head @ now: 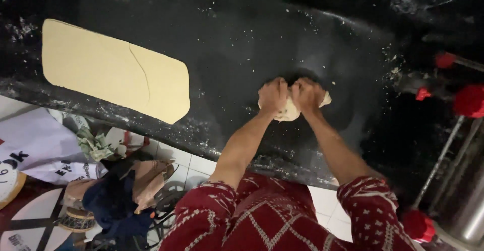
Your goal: Kneading a small piece of dough on a black work surface in a bakery.
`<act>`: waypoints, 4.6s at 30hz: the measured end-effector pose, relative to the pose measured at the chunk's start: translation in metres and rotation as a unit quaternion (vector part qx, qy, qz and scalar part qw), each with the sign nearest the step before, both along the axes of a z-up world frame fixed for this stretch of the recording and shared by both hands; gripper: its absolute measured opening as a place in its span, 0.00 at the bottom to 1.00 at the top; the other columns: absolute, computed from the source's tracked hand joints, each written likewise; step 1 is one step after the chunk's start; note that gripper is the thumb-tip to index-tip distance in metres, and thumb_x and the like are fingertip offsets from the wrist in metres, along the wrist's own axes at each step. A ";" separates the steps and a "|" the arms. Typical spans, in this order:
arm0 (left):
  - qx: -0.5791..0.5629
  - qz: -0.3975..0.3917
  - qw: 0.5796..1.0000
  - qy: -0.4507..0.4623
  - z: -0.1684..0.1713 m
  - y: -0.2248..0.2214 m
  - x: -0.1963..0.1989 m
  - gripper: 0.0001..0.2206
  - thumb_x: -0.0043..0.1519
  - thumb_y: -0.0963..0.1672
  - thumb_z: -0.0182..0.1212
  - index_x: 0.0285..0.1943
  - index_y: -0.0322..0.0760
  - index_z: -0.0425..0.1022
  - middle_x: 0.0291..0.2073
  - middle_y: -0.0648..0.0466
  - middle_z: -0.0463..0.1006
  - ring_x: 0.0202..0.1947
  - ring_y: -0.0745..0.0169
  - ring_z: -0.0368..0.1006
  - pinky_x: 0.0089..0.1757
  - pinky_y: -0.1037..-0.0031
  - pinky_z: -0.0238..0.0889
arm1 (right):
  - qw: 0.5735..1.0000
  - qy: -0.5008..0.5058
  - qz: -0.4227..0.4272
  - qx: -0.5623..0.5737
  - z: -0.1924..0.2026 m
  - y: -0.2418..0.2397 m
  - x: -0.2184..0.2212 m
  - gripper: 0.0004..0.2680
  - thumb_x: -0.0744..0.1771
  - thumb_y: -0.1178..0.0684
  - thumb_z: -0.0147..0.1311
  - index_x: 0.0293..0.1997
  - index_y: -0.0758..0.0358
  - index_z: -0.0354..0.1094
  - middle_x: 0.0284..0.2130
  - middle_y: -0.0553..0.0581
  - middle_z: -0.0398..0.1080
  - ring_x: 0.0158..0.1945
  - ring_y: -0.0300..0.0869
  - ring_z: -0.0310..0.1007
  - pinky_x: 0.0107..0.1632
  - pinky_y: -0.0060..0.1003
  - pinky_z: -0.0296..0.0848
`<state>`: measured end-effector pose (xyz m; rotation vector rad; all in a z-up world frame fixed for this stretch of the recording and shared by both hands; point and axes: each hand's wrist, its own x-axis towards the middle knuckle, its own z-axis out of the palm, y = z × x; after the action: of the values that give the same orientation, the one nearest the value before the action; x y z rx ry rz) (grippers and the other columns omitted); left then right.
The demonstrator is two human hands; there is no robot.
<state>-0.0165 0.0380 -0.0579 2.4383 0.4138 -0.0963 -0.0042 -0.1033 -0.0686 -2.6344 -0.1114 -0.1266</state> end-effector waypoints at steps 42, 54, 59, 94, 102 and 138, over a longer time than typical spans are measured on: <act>0.081 -0.111 0.982 -0.127 -0.007 0.024 -0.085 0.21 0.67 0.52 0.37 0.28 0.44 0.74 0.22 0.54 0.69 0.25 0.54 0.70 0.29 0.66 0.62 | 0.991 0.049 0.120 -0.032 0.076 0.032 -0.082 0.10 0.70 0.43 0.47 0.39 0.50 0.75 0.31 0.54 0.76 0.36 0.52 0.78 0.41 0.48 0.78; 0.064 -0.203 0.974 -0.083 0.020 0.032 -0.045 0.19 0.60 0.52 0.44 0.22 0.44 0.75 0.17 0.52 0.75 0.23 0.49 0.77 0.28 0.63 0.66 | 0.958 0.238 -0.141 0.074 0.049 0.038 -0.015 0.19 0.70 0.32 0.45 0.35 0.52 0.79 0.32 0.61 0.78 0.46 0.62 0.76 0.52 0.57 0.71; 0.068 -0.181 0.972 -0.134 0.048 0.031 -0.025 0.20 0.62 0.53 0.42 0.23 0.47 0.76 0.19 0.55 0.77 0.24 0.52 0.78 0.30 0.65 0.68 | 0.965 0.108 -0.188 0.147 0.063 0.032 -0.017 0.17 0.70 0.37 0.48 0.33 0.58 0.77 0.28 0.64 0.76 0.41 0.66 0.75 0.46 0.57 0.69; 0.147 -0.061 0.980 -0.121 0.039 0.032 0.005 0.19 0.65 0.51 0.45 0.24 0.44 0.74 0.22 0.52 0.72 0.31 0.50 0.76 0.39 0.57 0.63 | 0.996 0.054 0.017 -0.069 0.032 0.051 -0.009 0.16 0.75 0.43 0.38 0.37 0.55 0.72 0.26 0.57 0.73 0.33 0.55 0.77 0.41 0.51 0.70; 0.170 0.029 0.985 -0.018 0.003 0.019 0.022 0.22 0.60 0.54 0.44 0.24 0.43 0.78 0.22 0.49 0.79 0.30 0.44 0.78 0.37 0.52 0.64 | 0.972 0.025 -0.191 0.133 0.020 0.053 -0.007 0.15 0.71 0.39 0.49 0.34 0.57 0.74 0.28 0.61 0.76 0.38 0.59 0.78 0.43 0.50 0.72; 0.049 0.026 0.998 -0.012 0.057 -0.029 -0.027 0.19 0.67 0.51 0.42 0.58 0.46 0.76 0.41 0.47 0.81 0.40 0.44 0.81 0.39 0.54 0.73 | 0.968 0.177 -0.021 0.179 0.018 0.017 -0.027 0.16 0.74 0.37 0.37 0.62 0.49 0.69 0.57 0.60 0.71 0.67 0.55 0.63 0.71 0.58 0.47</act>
<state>-0.0431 0.0093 -0.0012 2.5200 0.4805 -0.0261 -0.0315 -0.0864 -0.0509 -2.2573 0.0830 0.2844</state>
